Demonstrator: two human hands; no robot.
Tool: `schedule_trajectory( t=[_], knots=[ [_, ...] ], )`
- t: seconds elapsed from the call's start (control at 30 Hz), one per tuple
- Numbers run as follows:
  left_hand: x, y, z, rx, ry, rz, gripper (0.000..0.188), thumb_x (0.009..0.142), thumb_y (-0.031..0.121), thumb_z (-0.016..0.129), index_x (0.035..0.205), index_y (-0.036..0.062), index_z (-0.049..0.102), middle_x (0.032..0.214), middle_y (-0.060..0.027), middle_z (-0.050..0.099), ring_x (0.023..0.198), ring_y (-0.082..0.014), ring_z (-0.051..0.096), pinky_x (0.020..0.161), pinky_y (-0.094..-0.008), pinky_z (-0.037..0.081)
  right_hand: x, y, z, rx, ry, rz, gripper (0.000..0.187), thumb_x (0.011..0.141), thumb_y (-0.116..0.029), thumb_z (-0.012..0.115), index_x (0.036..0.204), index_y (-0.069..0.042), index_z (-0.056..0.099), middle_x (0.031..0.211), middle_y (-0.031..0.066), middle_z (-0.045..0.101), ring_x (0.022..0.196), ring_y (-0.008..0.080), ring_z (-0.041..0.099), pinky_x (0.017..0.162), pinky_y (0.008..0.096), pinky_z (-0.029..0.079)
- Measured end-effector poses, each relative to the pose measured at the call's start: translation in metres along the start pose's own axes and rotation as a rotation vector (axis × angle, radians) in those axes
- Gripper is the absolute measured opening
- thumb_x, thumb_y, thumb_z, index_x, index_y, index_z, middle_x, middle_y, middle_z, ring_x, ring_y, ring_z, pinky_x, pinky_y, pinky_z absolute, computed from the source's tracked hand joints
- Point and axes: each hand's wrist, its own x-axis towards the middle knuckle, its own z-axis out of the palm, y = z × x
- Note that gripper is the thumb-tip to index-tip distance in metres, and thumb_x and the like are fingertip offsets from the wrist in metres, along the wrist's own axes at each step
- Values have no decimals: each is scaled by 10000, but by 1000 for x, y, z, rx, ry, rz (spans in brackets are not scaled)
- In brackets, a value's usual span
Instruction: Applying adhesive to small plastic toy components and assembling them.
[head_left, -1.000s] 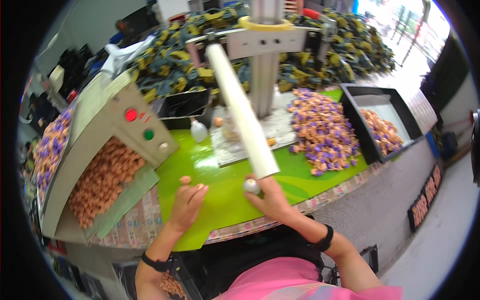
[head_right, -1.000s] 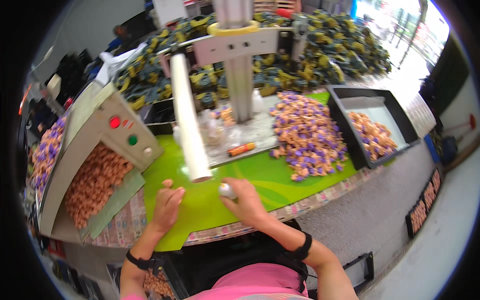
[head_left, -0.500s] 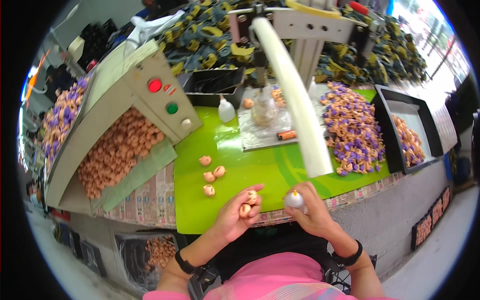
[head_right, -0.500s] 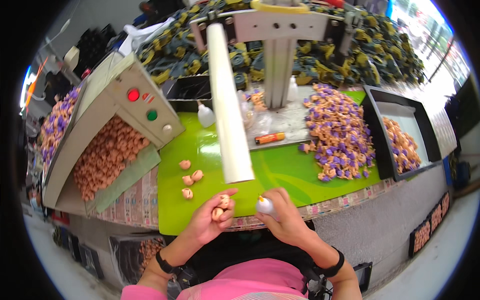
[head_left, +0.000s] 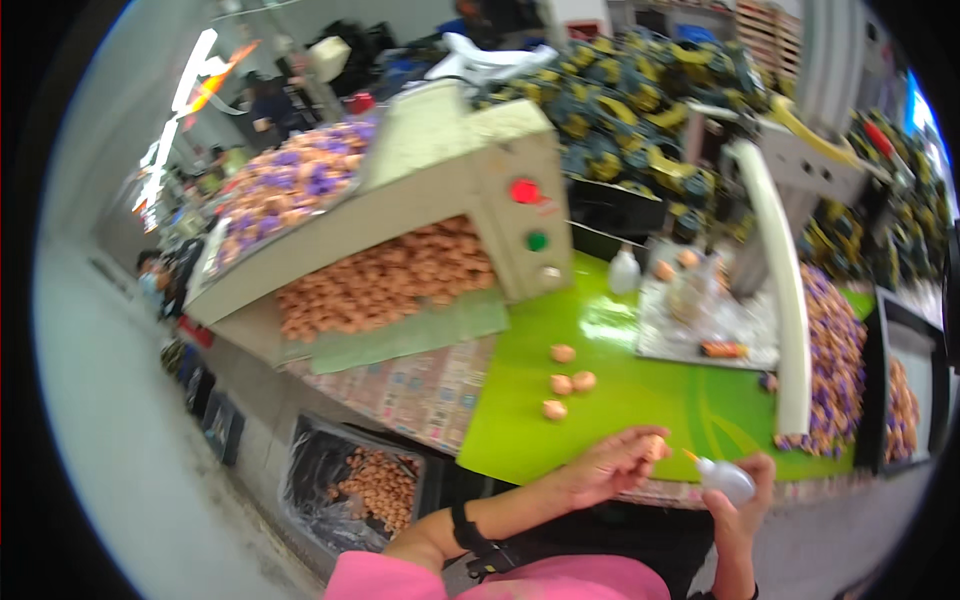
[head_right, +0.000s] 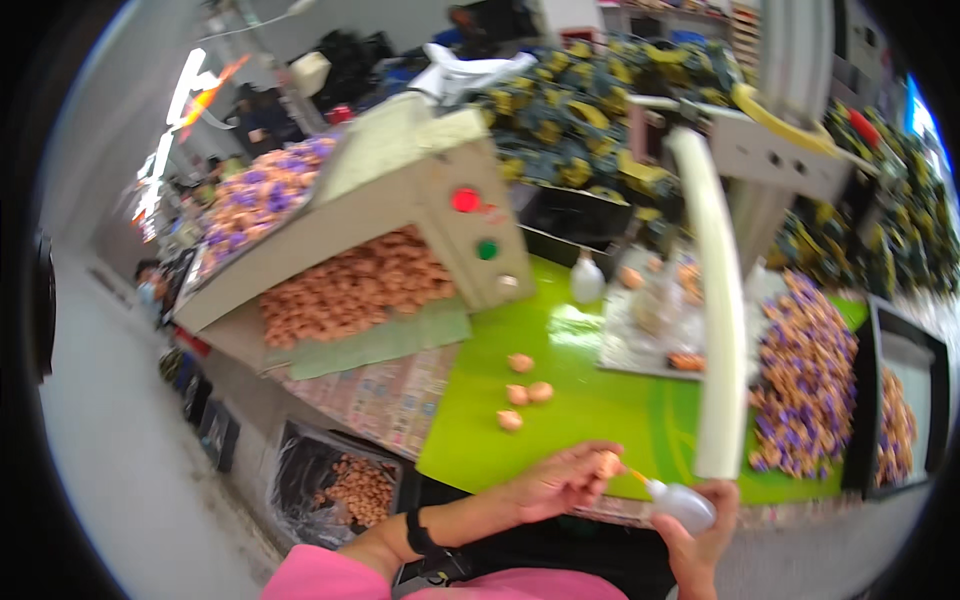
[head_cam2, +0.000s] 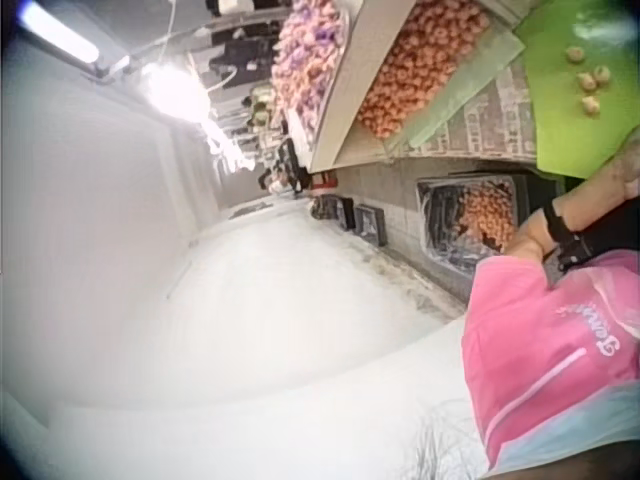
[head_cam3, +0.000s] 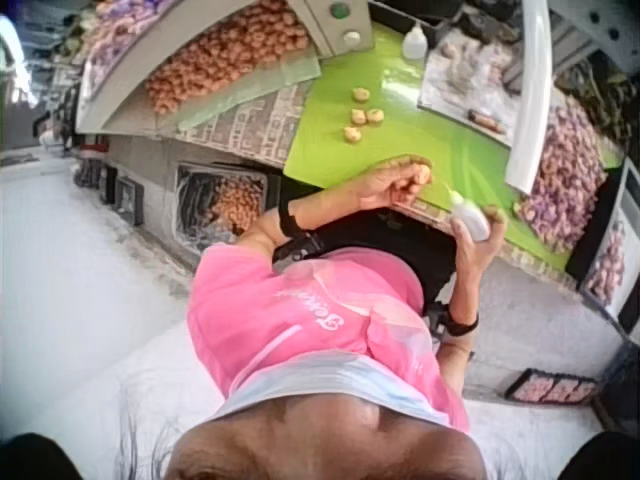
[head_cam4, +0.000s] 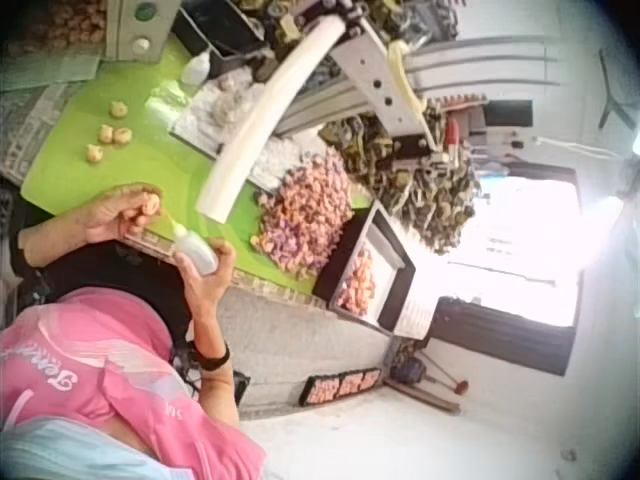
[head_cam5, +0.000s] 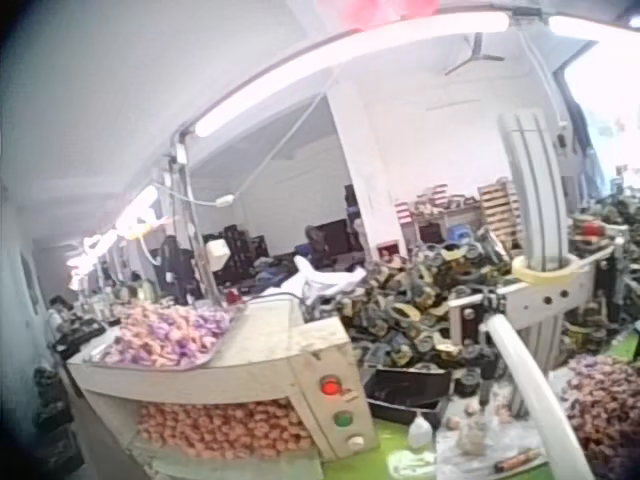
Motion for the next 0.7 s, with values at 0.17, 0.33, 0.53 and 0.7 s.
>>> schedule_trajectory(
  t=[0.17, 0.33, 0.53, 0.7],
  knots=[
    [-4, 0, 8, -64, 93, -65, 326, 948, 226, 574, 1231, 78, 510, 997, 12, 540, 821, -43, 560, 725, -178, 497, 1, -23, 10, 87, 76, 41, 576, 580, -260, 850, 964, -64, 469, 879, 13, 454, 804, 138, 475, 736, 280, 426],
    [-14, 9, 9, 50, 95, 84, 342, 945, 241, 568, 1230, 60, 514, 976, -5, 567, 765, -73, 549, 686, -211, 484, 7, -13, 13, 99, -56, -105, 523, 616, -123, 860, 980, -62, 490, 883, 30, 500, 794, 147, 506, 717, 284, 429],
    [-7, 11, 3, 46, 47, 52, 325, 959, 170, 546, 1272, 84, 529, 1070, -26, 593, 658, -48, 487, 595, -187, 440, 14, -22, 10, 48, -107, -324, 422, 660, -130, 859, 934, -51, 548, 844, 54, 544, 753, 167, 528, 674, 287, 423],
    [-7, 5, 9, 86, 70, 67, 315, 969, 163, 527, 1273, 80, 529, 1052, -26, 606, 575, -35, 431, 522, -194, 384, 11, -18, 4, 0, -100, -350, 377, 684, -140, 845, 915, -44, 562, 794, 59, 550, 695, 175, 531, 626, 293, 417]
  ],
)
